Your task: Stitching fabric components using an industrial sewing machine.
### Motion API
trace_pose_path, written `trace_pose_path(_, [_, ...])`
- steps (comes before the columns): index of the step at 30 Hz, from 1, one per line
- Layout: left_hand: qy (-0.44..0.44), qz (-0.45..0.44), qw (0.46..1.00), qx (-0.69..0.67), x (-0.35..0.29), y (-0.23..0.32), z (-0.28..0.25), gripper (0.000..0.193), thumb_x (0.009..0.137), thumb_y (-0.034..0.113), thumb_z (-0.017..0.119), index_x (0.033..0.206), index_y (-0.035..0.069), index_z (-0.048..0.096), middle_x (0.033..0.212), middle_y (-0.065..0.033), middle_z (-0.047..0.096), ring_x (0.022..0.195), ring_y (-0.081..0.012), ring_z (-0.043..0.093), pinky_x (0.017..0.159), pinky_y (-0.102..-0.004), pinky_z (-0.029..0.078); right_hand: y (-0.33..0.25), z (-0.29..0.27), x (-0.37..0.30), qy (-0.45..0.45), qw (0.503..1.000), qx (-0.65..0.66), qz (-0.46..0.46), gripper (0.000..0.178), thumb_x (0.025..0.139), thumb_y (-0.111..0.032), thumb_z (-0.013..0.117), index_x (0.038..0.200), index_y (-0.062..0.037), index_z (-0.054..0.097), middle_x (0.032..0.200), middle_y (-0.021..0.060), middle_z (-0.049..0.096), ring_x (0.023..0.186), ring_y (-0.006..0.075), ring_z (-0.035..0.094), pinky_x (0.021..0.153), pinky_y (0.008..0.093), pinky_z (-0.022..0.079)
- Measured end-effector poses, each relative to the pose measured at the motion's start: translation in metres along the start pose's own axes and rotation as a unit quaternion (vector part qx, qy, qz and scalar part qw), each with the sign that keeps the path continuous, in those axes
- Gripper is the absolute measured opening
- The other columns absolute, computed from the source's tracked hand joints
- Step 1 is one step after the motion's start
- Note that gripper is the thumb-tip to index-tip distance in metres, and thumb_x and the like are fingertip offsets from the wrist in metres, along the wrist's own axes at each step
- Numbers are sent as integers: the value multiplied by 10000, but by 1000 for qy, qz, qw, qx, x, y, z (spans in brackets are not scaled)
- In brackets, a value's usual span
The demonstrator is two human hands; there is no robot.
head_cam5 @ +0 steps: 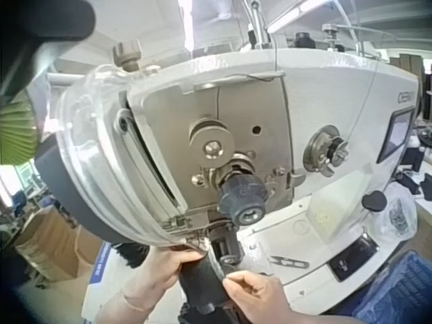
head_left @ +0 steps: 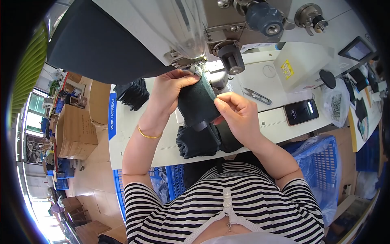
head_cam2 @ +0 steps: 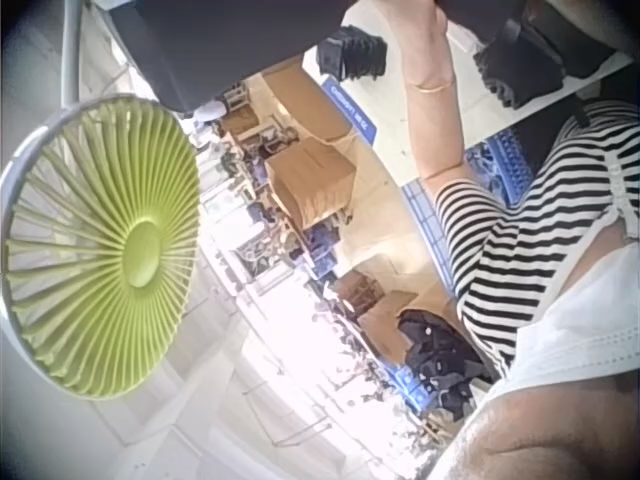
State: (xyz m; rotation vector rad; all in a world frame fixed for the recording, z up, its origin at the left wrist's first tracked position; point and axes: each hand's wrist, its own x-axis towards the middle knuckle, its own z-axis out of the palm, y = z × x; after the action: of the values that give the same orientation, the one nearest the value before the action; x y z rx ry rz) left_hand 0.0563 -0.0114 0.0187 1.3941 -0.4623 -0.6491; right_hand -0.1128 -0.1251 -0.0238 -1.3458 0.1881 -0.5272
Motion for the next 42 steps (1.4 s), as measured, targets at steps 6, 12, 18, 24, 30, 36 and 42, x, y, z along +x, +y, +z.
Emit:
trace_pose_path(6, [1, 9, 1000, 2, -1, 1, 3, 80, 793, -70, 704, 864, -32, 713, 849, -109, 709, 768, -155, 661, 733, -271, 530, 0, -4, -1, -6, 1000, -13, 15, 172, 975, -113, 604, 1010, 44, 666, 831, 66, 688, 689, 94, 651, 617, 229, 560])
trace_pose_path(12, [3, 4, 1000, 12, 6, 1, -4, 146, 820, -96, 681, 958, -48, 680, 948, -142, 714, 853, -184, 677, 826, -304, 540, 1, -2, 3, -15, 1000, -16, 8, 185, 988, -118, 582, 1017, 47, 658, 843, 85, 701, 702, 129, 689, 635, 233, 561])
trace_pose_path(18, [-8, 2, 1000, 20, 7, 0, -6, 162, 820, -90, 686, 976, -54, 666, 949, -141, 710, 868, -184, 680, 836, -301, 541, 2, -5, 0, -25, 1000, -8, -5, 200, 985, -130, 576, 989, 55, 653, 783, 82, 705, 708, 141, 716, 617, 230, 559])
trace_pose_path(24, [-3, -35, 999, 9, 7, 1, -7, 190, 816, -87, 689, 1000, -66, 647, 953, -139, 708, 884, -195, 682, 856, -307, 535, -2, -4, -8, -23, 999, -15, 25, 195, 993, -128, 563, 1002, 43, 656, 802, 101, 722, 718, 147, 722, 632, 233, 567])
trace_pose_path(30, [-2, 14, 1000, -14, 6, 8, 3, 230, 830, -94, 641, 1056, -81, 602, 1015, -159, 675, 938, -212, 660, 889, -313, 516, 0, -3, -5, -37, 999, -10, 21, 208, 999, -128, 566, 1056, 59, 639, 850, 103, 702, 740, 180, 729, 636, 239, 567])
trace_pose_path(36, [37, -73, 996, -46, 26, 6, -10, 296, 806, -167, 593, 1073, -47, 641, 1047, -130, 681, 929, -214, 671, 838, -319, 558, 1, 0, 2, -36, 999, -17, 17, 207, 1005, -135, 557, 1052, 53, 633, 849, 96, 702, 755, 178, 731, 644, 240, 567])
trace_pose_path(42, [14, 71, 997, -26, 37, -5, -23, 237, 847, -121, 599, 1026, 28, 643, 996, -71, 670, 901, -163, 640, 775, -293, 529, 5, 3, 11, -33, 999, 15, 14, 215, 1009, -144, 555, 1060, 50, 631, 867, 104, 716, 754, 174, 731, 643, 236, 565])
